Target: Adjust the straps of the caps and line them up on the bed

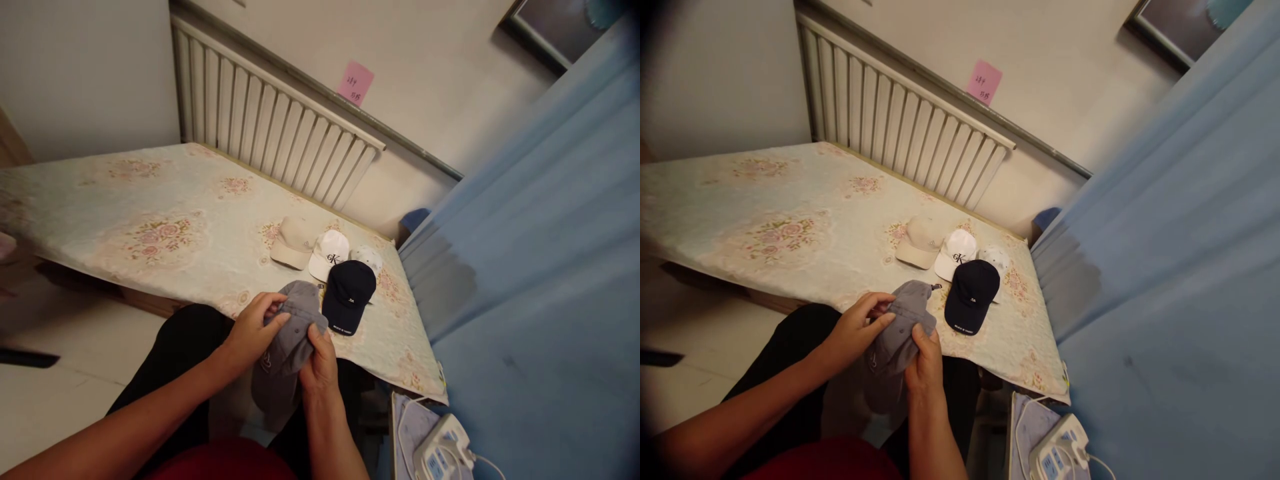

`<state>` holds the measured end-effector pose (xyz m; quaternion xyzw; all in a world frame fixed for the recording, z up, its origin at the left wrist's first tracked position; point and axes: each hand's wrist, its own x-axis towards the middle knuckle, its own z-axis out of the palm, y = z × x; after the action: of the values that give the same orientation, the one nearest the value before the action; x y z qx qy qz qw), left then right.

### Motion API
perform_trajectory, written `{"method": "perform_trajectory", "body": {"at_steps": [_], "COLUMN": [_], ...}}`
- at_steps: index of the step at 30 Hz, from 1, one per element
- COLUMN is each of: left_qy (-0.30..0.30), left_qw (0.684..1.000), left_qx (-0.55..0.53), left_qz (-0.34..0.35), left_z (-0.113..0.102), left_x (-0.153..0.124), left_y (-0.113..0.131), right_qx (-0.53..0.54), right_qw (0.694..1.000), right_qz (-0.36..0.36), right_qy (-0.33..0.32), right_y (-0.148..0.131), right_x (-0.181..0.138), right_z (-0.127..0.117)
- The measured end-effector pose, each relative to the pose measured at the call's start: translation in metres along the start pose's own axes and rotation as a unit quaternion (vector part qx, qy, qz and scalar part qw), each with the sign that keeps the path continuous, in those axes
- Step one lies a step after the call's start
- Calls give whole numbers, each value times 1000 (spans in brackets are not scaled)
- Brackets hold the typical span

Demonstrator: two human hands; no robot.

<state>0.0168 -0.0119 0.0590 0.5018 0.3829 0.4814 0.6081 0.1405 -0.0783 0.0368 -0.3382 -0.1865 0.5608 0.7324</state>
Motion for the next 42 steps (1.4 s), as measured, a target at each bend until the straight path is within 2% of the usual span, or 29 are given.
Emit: {"method": "perform_trajectory", "body": {"at_steps": [4, 8, 18, 23, 29, 42], "left_qy": [-58, -91, -27, -39, -54, -84], "left_qw": [995, 992, 998, 997, 996, 992], "left_qx": [71, 60, 26, 6, 0, -26], "left_qz": [-32, -57, -52, -65, -76, -90], "left_z": [-3, -3, -14, -18, -18, -25], "left_x": [6, 8, 17, 17, 14, 16], "left_y": [-1, 0, 2, 5, 2, 1], "right_qx": [-5, 4, 13, 16, -19, -68], "right_qw": [1000, 1000, 995, 994, 997, 995], "right_qz": [9, 14, -32, -38, -30, -25], "right_qy": [-4, 22, 91, 100, 62, 69], "right_y": [2, 2, -14, -19, -21, -30], "right_x": [0, 2, 9, 7, 2, -5], "right_z": [-1, -2, -1, 3, 3, 10]}}
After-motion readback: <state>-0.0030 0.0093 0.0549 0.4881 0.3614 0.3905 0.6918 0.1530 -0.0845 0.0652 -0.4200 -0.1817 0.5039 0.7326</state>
